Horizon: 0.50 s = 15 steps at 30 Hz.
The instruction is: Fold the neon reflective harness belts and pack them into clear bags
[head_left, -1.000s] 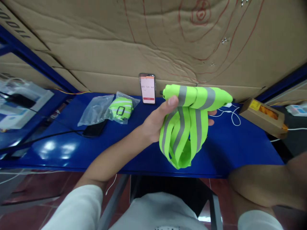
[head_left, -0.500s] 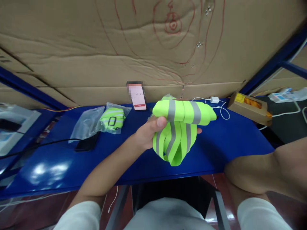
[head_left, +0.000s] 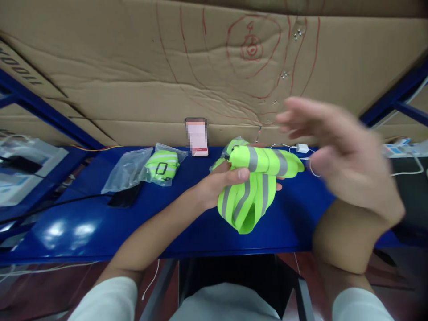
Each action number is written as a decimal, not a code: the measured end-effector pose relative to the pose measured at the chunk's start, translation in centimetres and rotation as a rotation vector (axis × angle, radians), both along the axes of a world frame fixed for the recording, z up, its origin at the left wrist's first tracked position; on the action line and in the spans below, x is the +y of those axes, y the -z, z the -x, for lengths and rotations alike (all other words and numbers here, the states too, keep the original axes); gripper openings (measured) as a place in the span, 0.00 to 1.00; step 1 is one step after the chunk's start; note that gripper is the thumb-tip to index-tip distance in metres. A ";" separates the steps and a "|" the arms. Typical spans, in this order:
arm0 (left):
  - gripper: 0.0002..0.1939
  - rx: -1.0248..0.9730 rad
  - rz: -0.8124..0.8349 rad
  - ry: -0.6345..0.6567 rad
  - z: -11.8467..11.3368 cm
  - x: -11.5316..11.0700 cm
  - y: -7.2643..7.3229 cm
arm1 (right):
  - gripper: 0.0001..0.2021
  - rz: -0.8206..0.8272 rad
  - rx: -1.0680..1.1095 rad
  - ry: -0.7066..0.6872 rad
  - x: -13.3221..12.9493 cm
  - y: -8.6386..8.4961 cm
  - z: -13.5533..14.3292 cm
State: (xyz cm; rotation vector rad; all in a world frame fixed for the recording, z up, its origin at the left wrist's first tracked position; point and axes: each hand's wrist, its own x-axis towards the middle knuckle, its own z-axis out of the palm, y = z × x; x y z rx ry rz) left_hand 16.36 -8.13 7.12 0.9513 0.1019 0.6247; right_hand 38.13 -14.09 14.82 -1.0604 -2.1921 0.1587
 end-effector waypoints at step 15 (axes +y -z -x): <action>0.20 0.058 -0.016 0.018 0.6 2.4 1.8 | 0.23 -0.082 -0.160 -0.128 3.6 2.1 2.0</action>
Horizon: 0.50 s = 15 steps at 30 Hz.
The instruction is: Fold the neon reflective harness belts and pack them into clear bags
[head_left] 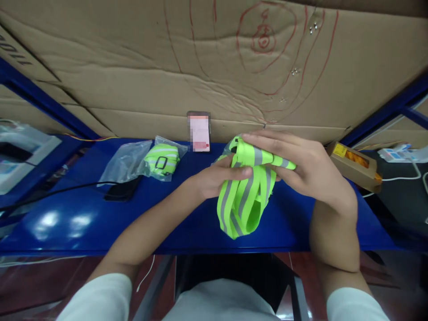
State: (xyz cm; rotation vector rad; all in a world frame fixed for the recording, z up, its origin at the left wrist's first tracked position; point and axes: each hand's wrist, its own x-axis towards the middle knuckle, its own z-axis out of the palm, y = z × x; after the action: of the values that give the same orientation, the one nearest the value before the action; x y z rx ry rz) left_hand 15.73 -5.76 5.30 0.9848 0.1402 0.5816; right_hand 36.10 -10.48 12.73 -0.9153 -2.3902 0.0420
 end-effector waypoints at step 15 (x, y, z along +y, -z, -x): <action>0.18 0.062 0.003 -0.283 -0.2 0.0 -0.4 | 0.26 -0.168 -0.083 0.048 1.3 1.6 2.0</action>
State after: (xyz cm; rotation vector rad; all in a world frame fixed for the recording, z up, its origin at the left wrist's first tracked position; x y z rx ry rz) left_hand 15.89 -5.73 5.70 0.9877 0.3389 0.8098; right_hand 34.14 -9.20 11.18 -0.9104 -2.4034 -0.2154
